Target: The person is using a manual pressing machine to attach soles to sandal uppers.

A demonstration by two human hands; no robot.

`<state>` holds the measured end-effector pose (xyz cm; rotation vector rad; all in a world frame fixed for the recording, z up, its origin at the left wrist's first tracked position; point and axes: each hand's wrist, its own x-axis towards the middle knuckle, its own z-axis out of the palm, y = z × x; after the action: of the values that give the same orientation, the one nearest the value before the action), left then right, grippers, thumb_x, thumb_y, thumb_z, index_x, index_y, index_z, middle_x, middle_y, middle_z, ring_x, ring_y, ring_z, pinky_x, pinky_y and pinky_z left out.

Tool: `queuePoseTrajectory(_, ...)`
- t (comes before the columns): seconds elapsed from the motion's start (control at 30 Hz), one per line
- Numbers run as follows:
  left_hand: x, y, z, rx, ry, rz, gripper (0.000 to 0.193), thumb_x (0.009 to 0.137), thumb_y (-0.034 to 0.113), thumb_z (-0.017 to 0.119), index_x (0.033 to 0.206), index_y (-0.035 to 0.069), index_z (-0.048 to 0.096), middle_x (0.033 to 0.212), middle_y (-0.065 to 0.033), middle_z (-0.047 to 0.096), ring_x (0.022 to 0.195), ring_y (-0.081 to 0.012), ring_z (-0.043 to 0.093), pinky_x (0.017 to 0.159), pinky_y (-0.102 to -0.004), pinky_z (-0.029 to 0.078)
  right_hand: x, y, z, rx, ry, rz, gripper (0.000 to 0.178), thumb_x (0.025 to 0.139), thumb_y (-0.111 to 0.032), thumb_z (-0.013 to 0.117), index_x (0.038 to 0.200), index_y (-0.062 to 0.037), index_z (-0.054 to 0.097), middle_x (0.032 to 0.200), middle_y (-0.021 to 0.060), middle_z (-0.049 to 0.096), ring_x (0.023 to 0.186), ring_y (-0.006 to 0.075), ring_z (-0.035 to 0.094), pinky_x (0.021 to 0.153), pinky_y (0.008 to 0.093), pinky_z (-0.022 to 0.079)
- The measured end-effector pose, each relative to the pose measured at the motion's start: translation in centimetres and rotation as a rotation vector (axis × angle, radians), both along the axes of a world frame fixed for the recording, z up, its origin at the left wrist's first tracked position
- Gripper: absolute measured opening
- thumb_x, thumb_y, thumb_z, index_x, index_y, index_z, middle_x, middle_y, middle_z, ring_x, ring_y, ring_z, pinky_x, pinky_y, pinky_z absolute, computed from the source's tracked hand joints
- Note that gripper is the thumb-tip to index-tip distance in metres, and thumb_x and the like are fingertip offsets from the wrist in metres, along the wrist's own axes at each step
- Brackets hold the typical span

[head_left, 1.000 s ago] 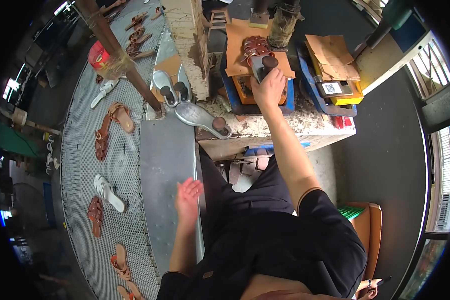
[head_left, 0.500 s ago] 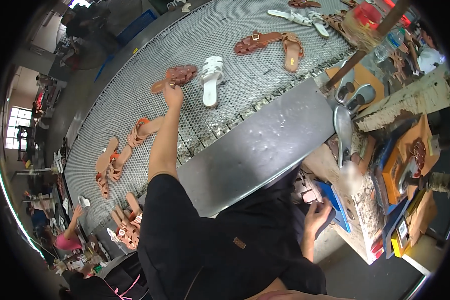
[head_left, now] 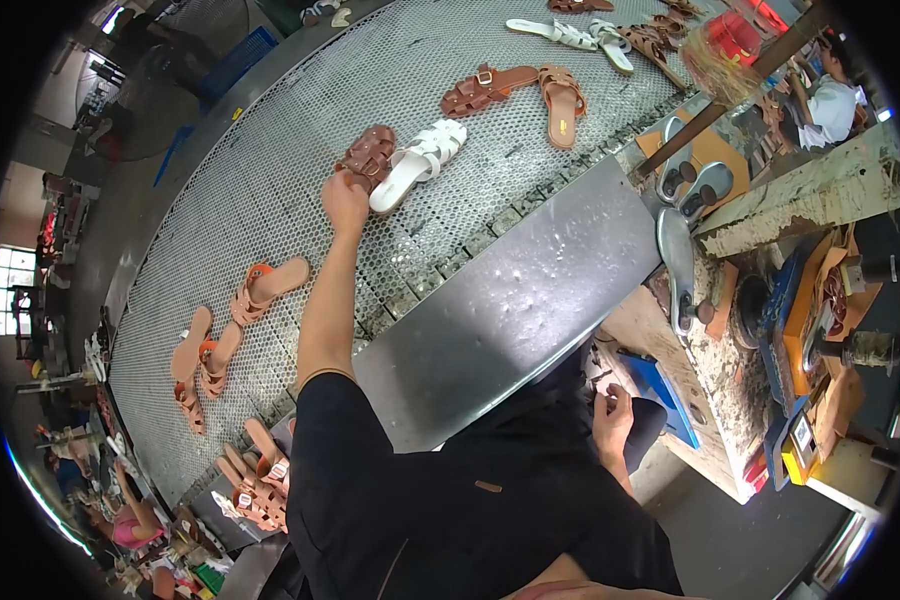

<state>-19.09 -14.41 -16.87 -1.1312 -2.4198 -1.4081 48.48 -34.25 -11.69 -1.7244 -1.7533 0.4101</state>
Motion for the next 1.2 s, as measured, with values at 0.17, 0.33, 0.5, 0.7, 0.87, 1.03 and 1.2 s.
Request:
queuePoseTrajectory(0.17, -1.0, -0.1, -4.4, -0.248, 0.087, 0.155, 0.052, 0.103, 0.031, 0.055, 0.139, -0.006, 0.061, 0.147, -0.0289, 0.058, 0.139, -0.0461, 0.052, 0.118, -0.059, 0.039, -0.3, 0.0, -1.0, 0.016, 0.01, 0.065, 0.033, 0.098, -0.011, 0.073, 0.125, 0.0066, 0.067, 0.114, 0.0218, 0.073, 0.089, 0.0307, 0.077, 0.083, 0.0412, 0.061)
queuePoseTrajectory(0.33, 3.3, 1.1, -3.7, -0.108, 0.05, -0.057, 0.052, 0.105, 0.031, 0.059, 0.136, -0.011, 0.06, 0.14, -0.0312, 0.06, 0.135, -0.0494, 0.052, 0.118, -0.0611, 0.037, -0.2, 0.3, -1.5, 0.049, 0.036, 0.107, 0.031, 0.097, -0.011, 0.073, 0.124, 0.0048, 0.069, 0.113, 0.0224, 0.073, 0.092, 0.0332, 0.076, 0.084, 0.0426, 0.06)
queuePoseTrajectory(0.5, 11.9, 3.6, 0.2, 0.1, 0.441, 0.054, 0.05, 0.104, 0.026, 0.064, 0.137, -0.011, 0.061, 0.148, -0.0359, 0.055, 0.142, -0.0547, 0.046, 0.122, -0.0606, 0.035, -0.4, 0.8, 0.1, 0.04, 0.047, 0.134, 0.034, 0.097, -0.011, 0.075, 0.126, 0.0052, 0.067, 0.117, 0.0218, 0.073, 0.092, 0.0339, 0.077, 0.083, 0.0424, 0.061)
queuePoseTrajectory(0.7, 16.1, 6.8, 4.1, -0.18, 0.582, 0.054, 0.052, 0.109, 0.046, 0.059, 0.083, 0.003, 0.076, 0.087, -0.0173, 0.074, 0.073, -0.0371, 0.073, 0.06, -0.0482, 0.057, 2.6, 3.1, 1.7, 0.122, 0.042, 0.034, 0.03, 0.095, -0.015, 0.077, 0.121, 0.0007, 0.072, 0.111, 0.0205, 0.073, 0.093, 0.0335, 0.076, 0.083, 0.0432, 0.061)
queuePoseTrajectory(0.87, 14.6, 11.7, 6.6, -0.258, 0.106, -0.004, 0.067, 0.097, 0.053, 0.075, 0.118, -0.01, 0.066, 0.115, -0.032, 0.075, 0.103, -0.0462, 0.077, 0.088, -0.0571, 0.062, 6.1, 3.8, 4.1, 0.103, 0.151, -0.024, 0.032, 0.096, -0.018, 0.076, 0.12, 0.0022, 0.069, 0.108, 0.0197, 0.072, 0.097, 0.0387, 0.074, 0.087, 0.0482, 0.06)
queuePoseTrajectory(1.03, 20.8, 14.2, 9.4, -0.26, -0.198, -0.032, 0.082, 0.087, 0.053, 0.086, 0.125, -0.016, 0.063, 0.115, -0.0275, 0.077, 0.101, -0.0456, 0.076, 0.091, -0.0536, 0.062, 9.2, 4.0, 4.7, 0.193, 0.153, -0.133, 0.029, 0.098, -0.018, 0.074, 0.121, -0.0006, 0.069, 0.108, 0.0178, 0.072, 0.093, 0.0359, 0.076, 0.086, 0.048, 0.061)
queuePoseTrajectory(1.2, 14.2, 14.7, 9.6, -0.161, -0.565, -0.085, 0.071, 0.081, 0.037, 0.095, 0.124, -0.015, 0.072, 0.119, -0.0246, 0.078, 0.105, -0.0367, 0.078, 0.088, -0.0475, 0.063, 9.6, 4.4, 7.7, 0.293, 0.245, -0.072, 0.027, 0.097, -0.014, 0.073, 0.121, -0.0011, 0.069, 0.105, 0.0174, 0.071, 0.091, 0.0369, 0.074, 0.082, 0.0475, 0.06)
